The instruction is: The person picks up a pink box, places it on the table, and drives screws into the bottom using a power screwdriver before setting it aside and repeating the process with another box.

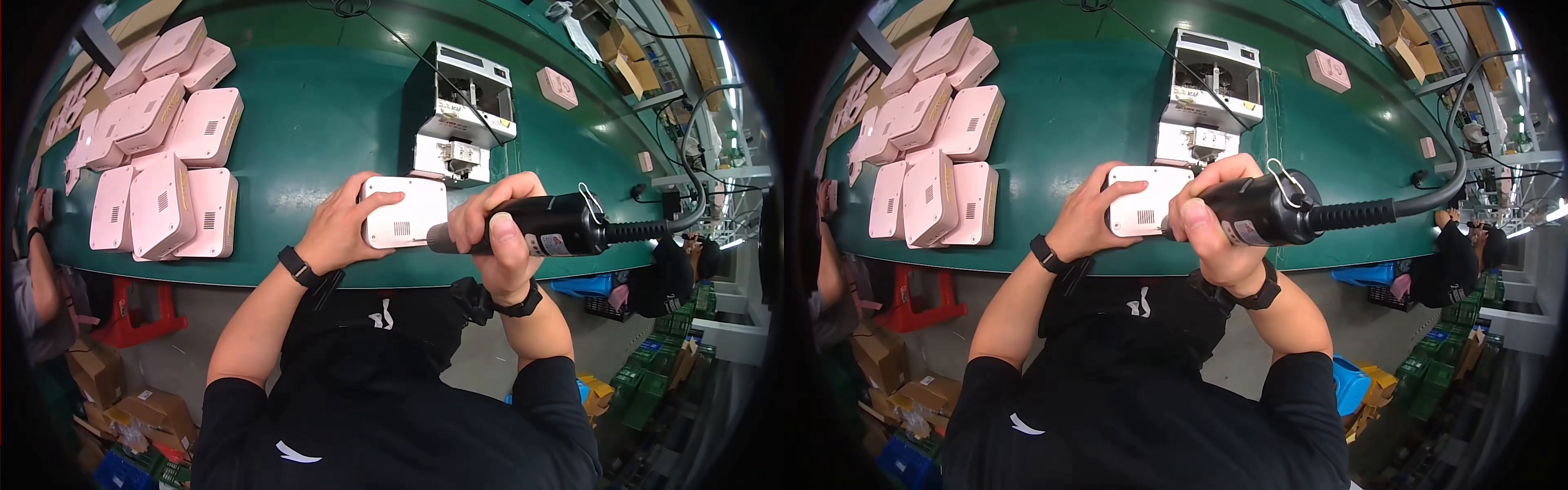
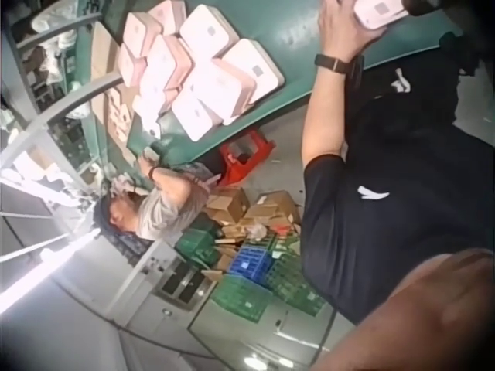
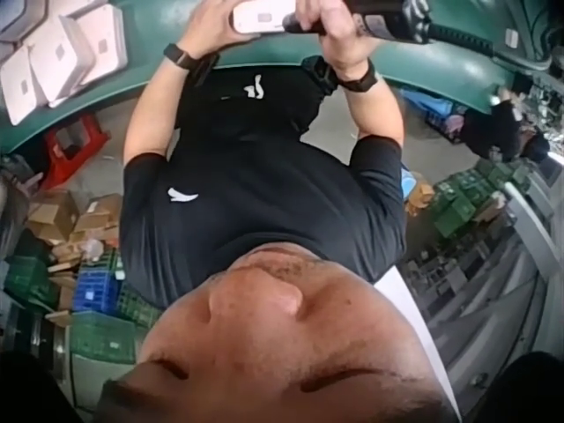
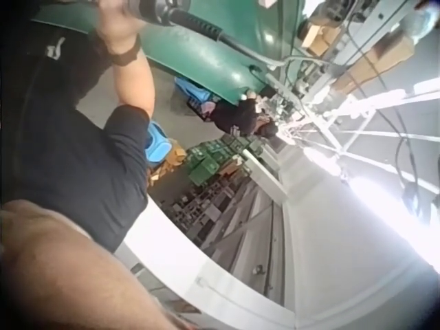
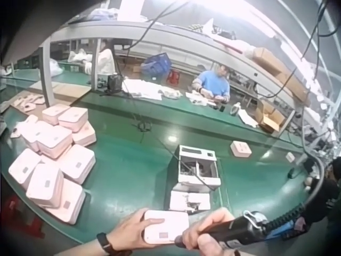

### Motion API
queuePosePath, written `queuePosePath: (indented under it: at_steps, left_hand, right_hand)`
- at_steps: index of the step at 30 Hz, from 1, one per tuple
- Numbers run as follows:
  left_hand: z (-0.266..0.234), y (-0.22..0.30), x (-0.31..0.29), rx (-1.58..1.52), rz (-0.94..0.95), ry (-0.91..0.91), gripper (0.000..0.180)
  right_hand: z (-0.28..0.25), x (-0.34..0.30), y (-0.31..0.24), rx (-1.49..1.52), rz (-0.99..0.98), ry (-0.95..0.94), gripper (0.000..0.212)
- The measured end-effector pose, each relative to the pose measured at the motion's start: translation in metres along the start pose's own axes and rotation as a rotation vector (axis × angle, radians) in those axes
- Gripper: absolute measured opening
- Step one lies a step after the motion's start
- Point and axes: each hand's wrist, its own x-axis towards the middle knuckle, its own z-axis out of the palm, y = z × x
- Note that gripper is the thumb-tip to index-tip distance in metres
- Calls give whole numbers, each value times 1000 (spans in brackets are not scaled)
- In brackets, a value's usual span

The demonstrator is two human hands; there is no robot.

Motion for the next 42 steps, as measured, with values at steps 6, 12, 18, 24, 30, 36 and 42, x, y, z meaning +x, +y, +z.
queuePosePath:
  at_steps: [6,12,18,24,30,36,42]
  left_hand:
    - [-2,0,6,26,33,12,73]
    - [-4,4,7,55,70,18,74]
    - [0,5,5,42,68,27,74]
    - [-1,10,3,60,53,0,75]
    - [-2,11,2,64,5,-27,74]
    - [0,6,2,52,-12,-11,74]
    - [10,13,16,24,36,-19,73]
  right_hand:
    - [-2,-2,5,-1,-8,-62,32]
    - [0,-5,12,-8,-42,-18,31]
    - [-9,-8,17,-281,-104,-113,27]
    - [-22,28,-15,-10,-152,123,19]
    - [-36,70,-13,-147,-248,284,12]
    - [-32,64,-12,-122,-89,223,13]
    - [-4,24,-27,188,-56,67,23]
